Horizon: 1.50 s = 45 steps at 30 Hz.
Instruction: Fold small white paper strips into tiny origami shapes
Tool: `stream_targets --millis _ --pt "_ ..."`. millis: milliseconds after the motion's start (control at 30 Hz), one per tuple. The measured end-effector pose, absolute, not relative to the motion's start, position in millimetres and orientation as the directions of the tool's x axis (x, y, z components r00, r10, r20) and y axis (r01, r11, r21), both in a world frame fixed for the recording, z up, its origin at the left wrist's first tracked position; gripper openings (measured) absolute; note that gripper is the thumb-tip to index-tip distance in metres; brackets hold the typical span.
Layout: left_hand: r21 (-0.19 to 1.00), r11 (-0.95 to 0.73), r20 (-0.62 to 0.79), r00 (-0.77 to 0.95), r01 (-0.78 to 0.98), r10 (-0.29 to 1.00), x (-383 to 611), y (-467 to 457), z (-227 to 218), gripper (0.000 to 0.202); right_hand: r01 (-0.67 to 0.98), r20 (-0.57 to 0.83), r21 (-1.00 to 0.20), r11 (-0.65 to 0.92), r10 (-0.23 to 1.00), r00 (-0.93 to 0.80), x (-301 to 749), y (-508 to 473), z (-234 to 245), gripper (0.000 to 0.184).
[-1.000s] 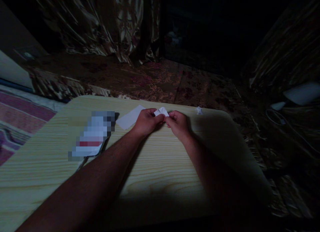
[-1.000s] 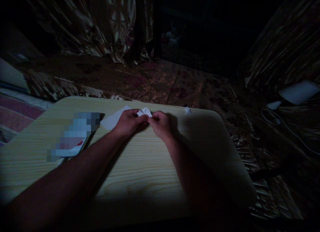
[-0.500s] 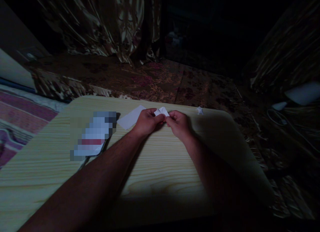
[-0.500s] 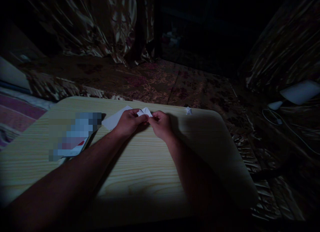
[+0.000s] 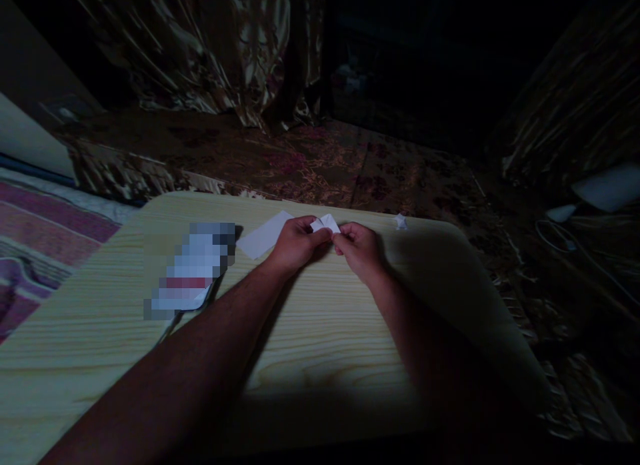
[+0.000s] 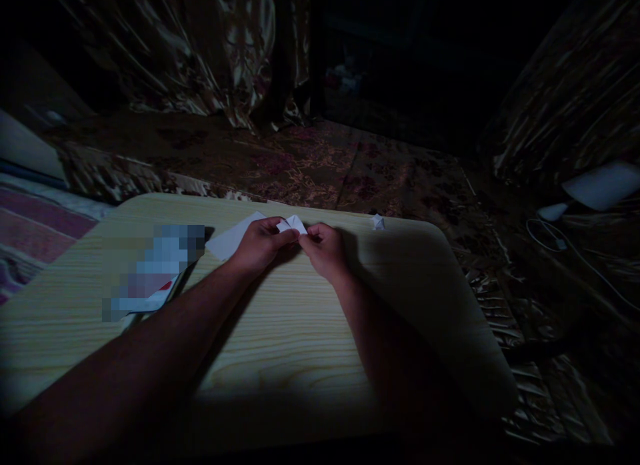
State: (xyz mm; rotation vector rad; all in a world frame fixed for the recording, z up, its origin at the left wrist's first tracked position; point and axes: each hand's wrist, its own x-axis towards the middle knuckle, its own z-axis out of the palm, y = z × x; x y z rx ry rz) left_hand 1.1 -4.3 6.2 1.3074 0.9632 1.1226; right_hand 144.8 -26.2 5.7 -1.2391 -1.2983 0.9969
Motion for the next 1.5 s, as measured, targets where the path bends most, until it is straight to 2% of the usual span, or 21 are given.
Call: stream_targets --millis 433,633,833,1333,1500 --pt "0.995 -0.092 0.096 0.226 -0.031 0.969 0.2 -3.6 3.0 0.023 0.139 0.175 -0.976 0.166 0.983 0.052 144.7 -25.4 4.4 0.012" --pt "0.993 -0.114 0.118 0.246 -0.033 0.962 1.5 -5.5 7.3 0.021 0.128 0.13 -0.984 0.122 0.99 0.058 146.8 -25.7 7.7 0.015" --pt "0.996 -0.087 0.093 0.23 -0.034 0.969 1.1 -6.9 10.9 0.022 0.14 0.116 -0.984 0.108 0.992 0.052 146.1 -27.0 9.0 0.011" --pt "0.994 -0.068 0.086 0.23 -0.086 0.969 0.6 -5.6 7.2 0.021 0.142 0.183 -0.974 0.178 0.983 0.026 146.1 -25.9 5.4 0.014" --pt "0.993 -0.07 0.09 0.215 -0.097 0.973 1.0 -4.5 6.0 0.024 0.099 0.121 -0.988 0.118 0.993 0.018 146.6 -24.5 3.5 0.018"
